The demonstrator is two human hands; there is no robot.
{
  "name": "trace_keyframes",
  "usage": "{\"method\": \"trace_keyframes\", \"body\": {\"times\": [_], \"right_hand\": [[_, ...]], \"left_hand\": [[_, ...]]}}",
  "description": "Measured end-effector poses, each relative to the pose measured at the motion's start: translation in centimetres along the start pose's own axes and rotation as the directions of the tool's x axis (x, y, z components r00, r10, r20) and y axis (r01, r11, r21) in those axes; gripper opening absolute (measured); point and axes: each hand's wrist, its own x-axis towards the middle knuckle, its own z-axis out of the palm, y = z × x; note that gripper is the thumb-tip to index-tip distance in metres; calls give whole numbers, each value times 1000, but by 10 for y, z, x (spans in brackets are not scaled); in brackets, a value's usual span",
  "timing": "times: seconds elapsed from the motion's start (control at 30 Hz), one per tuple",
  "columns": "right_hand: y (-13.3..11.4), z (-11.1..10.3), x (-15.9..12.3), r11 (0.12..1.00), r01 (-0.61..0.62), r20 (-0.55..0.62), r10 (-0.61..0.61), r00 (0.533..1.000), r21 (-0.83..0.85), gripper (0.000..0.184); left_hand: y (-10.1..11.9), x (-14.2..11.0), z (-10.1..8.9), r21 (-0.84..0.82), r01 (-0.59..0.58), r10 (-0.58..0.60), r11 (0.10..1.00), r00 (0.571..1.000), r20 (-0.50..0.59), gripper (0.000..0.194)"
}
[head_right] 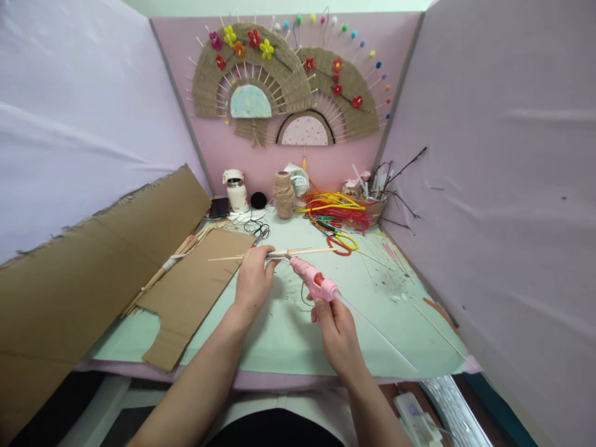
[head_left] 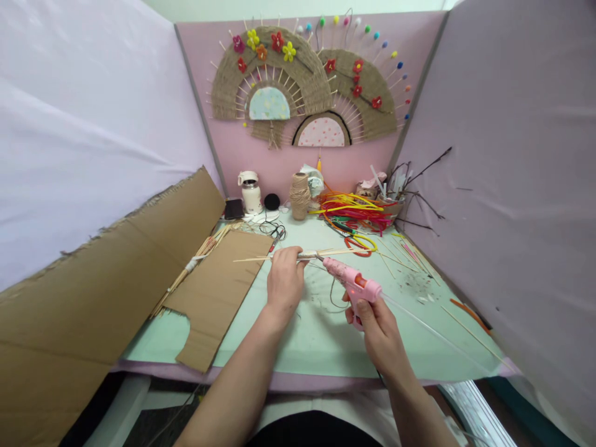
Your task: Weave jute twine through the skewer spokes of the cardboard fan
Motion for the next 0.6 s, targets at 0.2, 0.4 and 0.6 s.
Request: {"method": "trace_keyframes", "body": {"times": [0.2,0.4,0.6], "right_hand": [[-1,0,0,1000,-5,8,5,1000,-3,36],[0,-1,0,1000,-12,13,12,1000,-20,35],[0,-1,1,1000,-13,17,14,1000,-29,36]], "left_hand": [[-1,0,1,1,-10,10,1000,1000,-15,12],[-2,0,1,-8,-8,8,1000,1000,-17,12],[-3,0,1,-12,-12,12,1000,1000,-24,13]]}}
